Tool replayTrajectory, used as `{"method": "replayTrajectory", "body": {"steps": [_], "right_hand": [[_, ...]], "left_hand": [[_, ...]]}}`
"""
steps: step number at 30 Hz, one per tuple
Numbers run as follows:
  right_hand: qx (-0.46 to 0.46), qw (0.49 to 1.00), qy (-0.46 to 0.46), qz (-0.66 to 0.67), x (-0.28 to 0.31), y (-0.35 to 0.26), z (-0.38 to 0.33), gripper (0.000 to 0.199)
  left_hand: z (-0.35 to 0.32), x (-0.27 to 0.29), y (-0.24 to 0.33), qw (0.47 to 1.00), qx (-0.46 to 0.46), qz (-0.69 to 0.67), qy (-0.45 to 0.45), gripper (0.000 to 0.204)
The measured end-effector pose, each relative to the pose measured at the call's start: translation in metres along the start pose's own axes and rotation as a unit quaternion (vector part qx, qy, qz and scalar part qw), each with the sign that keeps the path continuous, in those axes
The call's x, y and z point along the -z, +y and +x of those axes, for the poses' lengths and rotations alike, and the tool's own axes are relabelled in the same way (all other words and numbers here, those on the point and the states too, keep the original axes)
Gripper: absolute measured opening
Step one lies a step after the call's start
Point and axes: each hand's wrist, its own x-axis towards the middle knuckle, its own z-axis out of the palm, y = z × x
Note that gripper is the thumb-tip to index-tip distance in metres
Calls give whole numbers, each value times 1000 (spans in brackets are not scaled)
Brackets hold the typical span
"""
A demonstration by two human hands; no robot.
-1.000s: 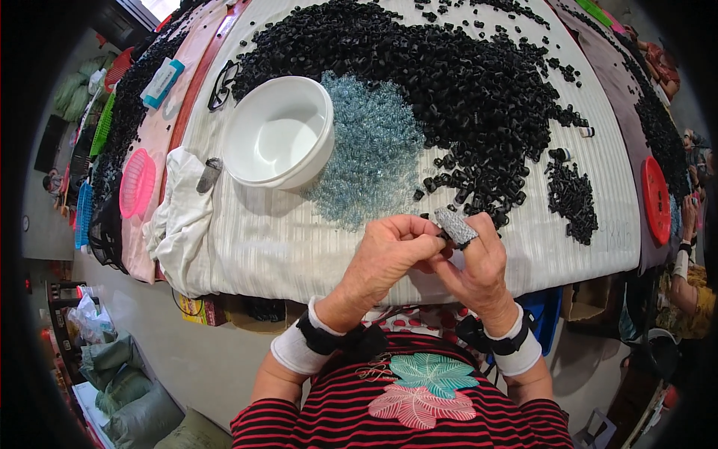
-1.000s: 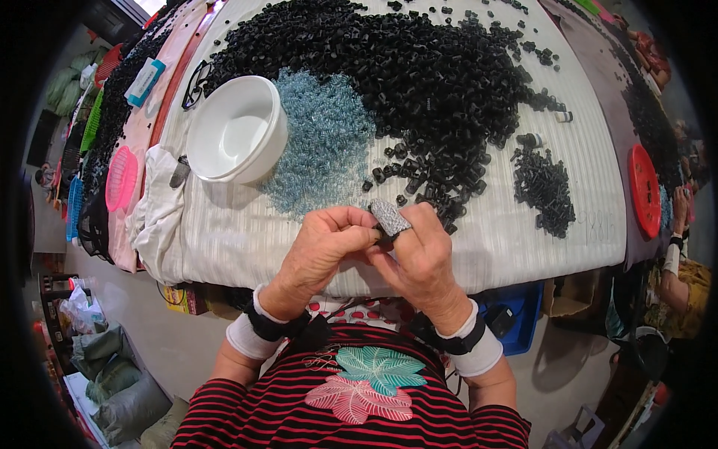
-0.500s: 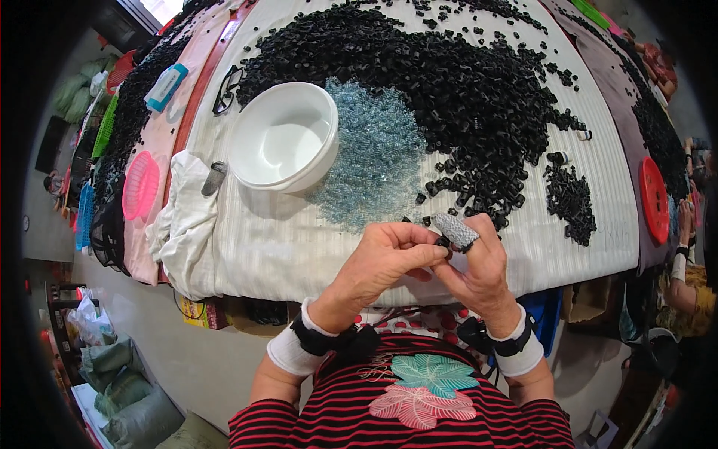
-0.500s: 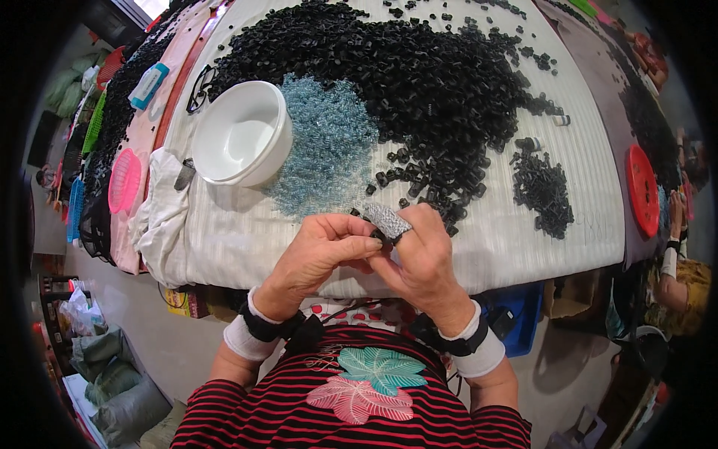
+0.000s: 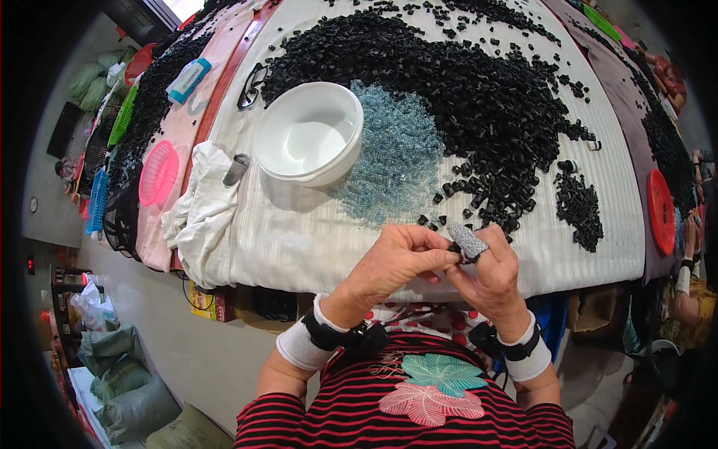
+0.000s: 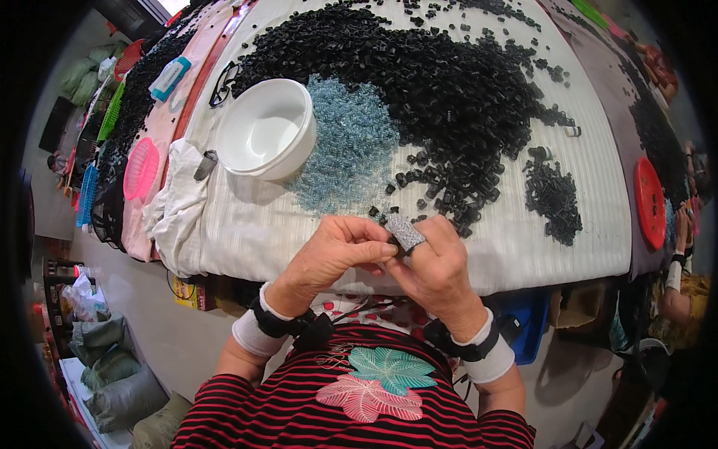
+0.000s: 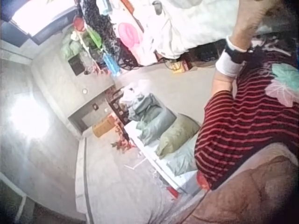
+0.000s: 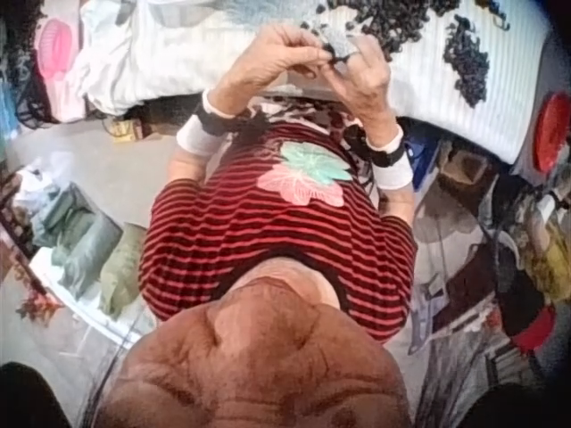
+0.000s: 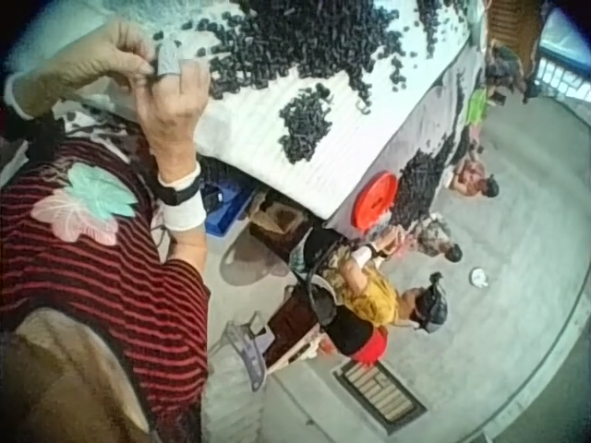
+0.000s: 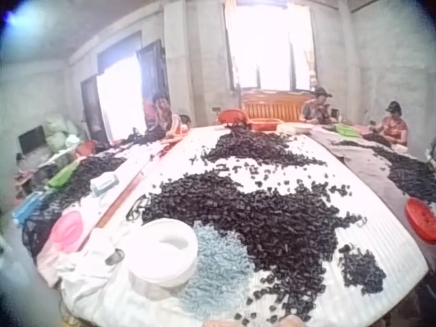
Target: Sorting small black shoe components from a large pile on a table.
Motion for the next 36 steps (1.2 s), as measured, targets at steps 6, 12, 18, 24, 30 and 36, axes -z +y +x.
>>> {"method": "replayTrajectory", "body": {"steps": [6, 12, 18, 24, 30, 36], "right_hand": [[-127, 991, 0, 41, 19, 14, -6, 24], [-209, 976, 22, -50, 16, 31, -20, 18], [-198, 979, -13, -43, 9, 23, -19, 15], [-110, 991, -69, -30, 5, 19, -19, 18], [-92, 987, -67, -110, 3, 27, -22, 16], [-99, 984, -54, -137, 6, 22, -16, 22]], "left_hand": [[-14, 28, 28, 979, -101, -100, 148, 17], [-15, 93, 63, 934, -148, -142, 291, 23], [-16, 103, 67, 934, -145, -174, 277, 32], [-24, 78, 47, 953, -177, -112, 219, 28], [-17, 40, 13, 991, -42, -90, 85, 19], [-11, 31, -2, 997, 26, -52, 59, 15]]}}
